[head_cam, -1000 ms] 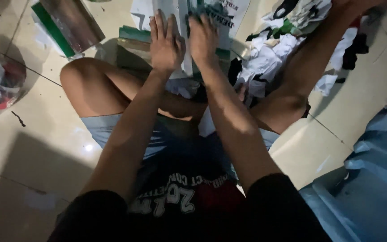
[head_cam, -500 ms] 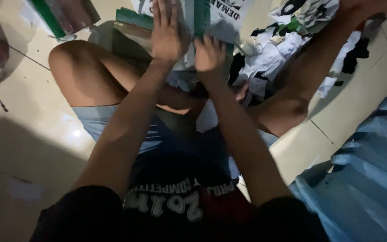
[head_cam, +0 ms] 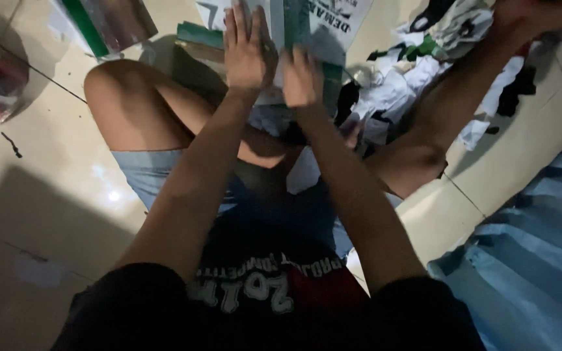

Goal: Cleaning ink from a screen printing squeegee using fabric scraps while sitting on the floor.

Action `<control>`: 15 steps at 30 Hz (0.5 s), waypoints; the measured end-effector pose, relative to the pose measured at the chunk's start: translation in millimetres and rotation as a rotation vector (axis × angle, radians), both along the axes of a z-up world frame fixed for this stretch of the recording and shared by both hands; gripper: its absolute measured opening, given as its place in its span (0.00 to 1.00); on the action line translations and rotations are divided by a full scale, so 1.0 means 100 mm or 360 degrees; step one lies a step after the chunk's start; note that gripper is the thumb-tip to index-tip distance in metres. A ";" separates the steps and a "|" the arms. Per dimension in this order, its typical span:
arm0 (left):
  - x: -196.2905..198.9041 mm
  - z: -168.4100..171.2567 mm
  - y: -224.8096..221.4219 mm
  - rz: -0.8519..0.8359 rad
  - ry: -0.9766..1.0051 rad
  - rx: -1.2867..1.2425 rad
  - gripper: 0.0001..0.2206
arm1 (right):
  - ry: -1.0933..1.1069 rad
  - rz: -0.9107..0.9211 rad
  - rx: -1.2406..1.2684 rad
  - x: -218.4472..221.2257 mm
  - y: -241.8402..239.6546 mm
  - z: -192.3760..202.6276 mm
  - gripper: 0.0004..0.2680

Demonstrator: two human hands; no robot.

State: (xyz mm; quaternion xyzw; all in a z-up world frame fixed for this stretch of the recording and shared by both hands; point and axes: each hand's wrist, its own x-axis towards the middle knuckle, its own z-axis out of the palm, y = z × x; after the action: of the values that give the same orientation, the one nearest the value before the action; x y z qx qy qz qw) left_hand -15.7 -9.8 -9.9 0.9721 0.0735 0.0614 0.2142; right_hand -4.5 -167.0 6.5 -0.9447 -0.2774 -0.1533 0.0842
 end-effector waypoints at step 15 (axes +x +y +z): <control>-0.02 0.13 0.32 -0.0050 0.0284 -0.0403 0.27 | 0.0913 -0.0197 0.0845 -0.46 -0.55 0.72 0.13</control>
State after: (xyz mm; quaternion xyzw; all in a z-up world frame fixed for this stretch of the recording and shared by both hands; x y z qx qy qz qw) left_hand -18.0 22.6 3.3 0.9399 0.0843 -0.0384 0.3286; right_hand -50.4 -221.6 78.5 -0.9095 -0.1360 0.0457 0.3902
